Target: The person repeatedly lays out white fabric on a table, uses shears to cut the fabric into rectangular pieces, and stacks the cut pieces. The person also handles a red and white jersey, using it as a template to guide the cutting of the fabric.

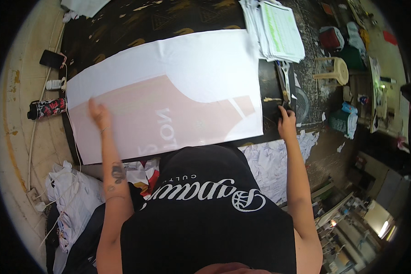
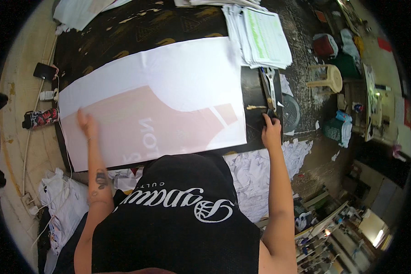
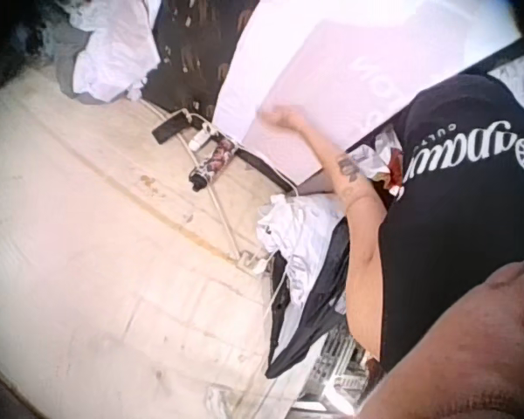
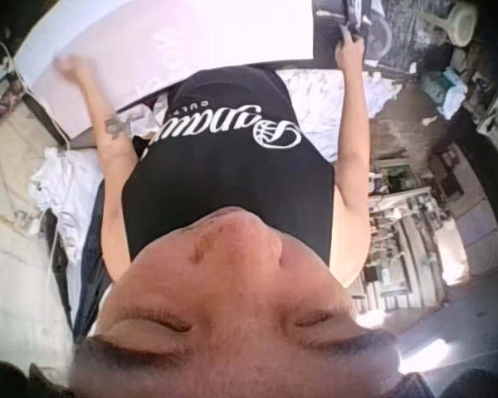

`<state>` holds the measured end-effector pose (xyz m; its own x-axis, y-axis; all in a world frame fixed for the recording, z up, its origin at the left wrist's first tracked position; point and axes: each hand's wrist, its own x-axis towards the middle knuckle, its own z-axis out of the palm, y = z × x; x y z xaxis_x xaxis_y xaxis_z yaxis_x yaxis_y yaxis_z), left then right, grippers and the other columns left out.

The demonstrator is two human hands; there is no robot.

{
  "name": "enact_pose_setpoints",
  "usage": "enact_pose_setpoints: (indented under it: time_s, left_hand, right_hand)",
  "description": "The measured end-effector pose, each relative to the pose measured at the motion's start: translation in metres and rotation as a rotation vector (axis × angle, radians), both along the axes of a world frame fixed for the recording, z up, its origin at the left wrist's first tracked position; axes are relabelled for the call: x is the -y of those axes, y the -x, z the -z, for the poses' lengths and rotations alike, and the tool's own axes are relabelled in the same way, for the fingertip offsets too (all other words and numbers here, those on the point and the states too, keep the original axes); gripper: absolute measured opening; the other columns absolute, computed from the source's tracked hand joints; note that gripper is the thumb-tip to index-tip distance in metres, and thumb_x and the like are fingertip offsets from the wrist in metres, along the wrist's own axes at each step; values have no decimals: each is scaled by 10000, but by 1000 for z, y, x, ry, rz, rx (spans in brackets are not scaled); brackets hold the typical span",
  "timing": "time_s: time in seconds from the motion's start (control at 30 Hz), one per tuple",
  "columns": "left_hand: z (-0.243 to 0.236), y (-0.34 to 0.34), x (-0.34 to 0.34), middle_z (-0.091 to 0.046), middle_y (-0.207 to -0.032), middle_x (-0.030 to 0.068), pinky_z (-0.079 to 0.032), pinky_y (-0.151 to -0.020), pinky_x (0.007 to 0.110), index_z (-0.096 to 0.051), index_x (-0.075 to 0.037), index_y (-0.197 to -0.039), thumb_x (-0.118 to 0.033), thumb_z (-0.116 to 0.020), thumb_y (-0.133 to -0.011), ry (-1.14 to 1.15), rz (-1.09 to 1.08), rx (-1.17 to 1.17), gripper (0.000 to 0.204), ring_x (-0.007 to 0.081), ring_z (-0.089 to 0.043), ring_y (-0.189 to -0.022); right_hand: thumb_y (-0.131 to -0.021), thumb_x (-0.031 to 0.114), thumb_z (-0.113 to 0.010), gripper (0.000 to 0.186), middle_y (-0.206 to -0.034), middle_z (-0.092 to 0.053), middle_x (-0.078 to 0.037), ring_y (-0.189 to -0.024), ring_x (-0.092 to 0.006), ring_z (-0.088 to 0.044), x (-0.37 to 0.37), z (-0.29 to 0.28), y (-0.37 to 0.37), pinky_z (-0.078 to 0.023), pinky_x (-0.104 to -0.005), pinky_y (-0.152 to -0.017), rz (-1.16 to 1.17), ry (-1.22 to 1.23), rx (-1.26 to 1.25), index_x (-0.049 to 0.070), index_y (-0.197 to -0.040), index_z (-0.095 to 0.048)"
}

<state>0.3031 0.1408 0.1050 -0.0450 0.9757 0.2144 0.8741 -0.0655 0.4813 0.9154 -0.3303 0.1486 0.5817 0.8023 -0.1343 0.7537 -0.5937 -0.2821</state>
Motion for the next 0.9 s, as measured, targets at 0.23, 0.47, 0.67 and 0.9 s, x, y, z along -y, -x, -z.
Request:
enact_pose_setpoints:
  time_s: [0.23, 0.47, 0.67, 0.9]
  left_hand:
    - [-13, -335, 159, -608, -1401, 196, -426, -1143, 486, -636, -54, -1361, -45, -580, -939, 14, 1370, 112, 426, 367, -558, -1317]
    - [-49, -345, 250, -661, -1209, 153, -463, -1031, 468, -672, -88, -1283, -225, -740, -892, 168, 1653, 89, 419, 341, -607, -1171]
    - [-27, -318, 274, -683, -1127, 78, -475, -919, 438, -727, -90, -1172, -96, -747, -872, 199, 1716, 72, 301, 267, -646, -1035]
    - [-40, -324, 270, -671, -1165, 79, -450, -984, 435, -721, -94, -1237, -98, -717, -840, 222, 1801, 118, 397, 271, -630, -1090]
  right_hand:
    - [-879, 3, -688, 481, -1186, -552, -239, -1025, -490, -636, 59, -17, 35, -544, -525, -898, -6, -83, -313, 187, -1307, -569]
    - [-917, 188, -826, 584, -759, -638, -18, -617, -124, -631, 198, -36, 125, -492, -275, -554, 642, -154, -1258, 93, -1430, -563]
    - [-861, 346, -886, 742, -969, -569, 21, -795, -99, -589, 245, -46, 133, -490, -263, -659, 411, 127, -1663, 91, -1471, -549]
    - [-769, 481, -939, 909, -1126, -677, -75, -1031, -179, -643, 146, -2, 148, -515, -329, -897, 283, -74, -1215, 43, -1459, -540]
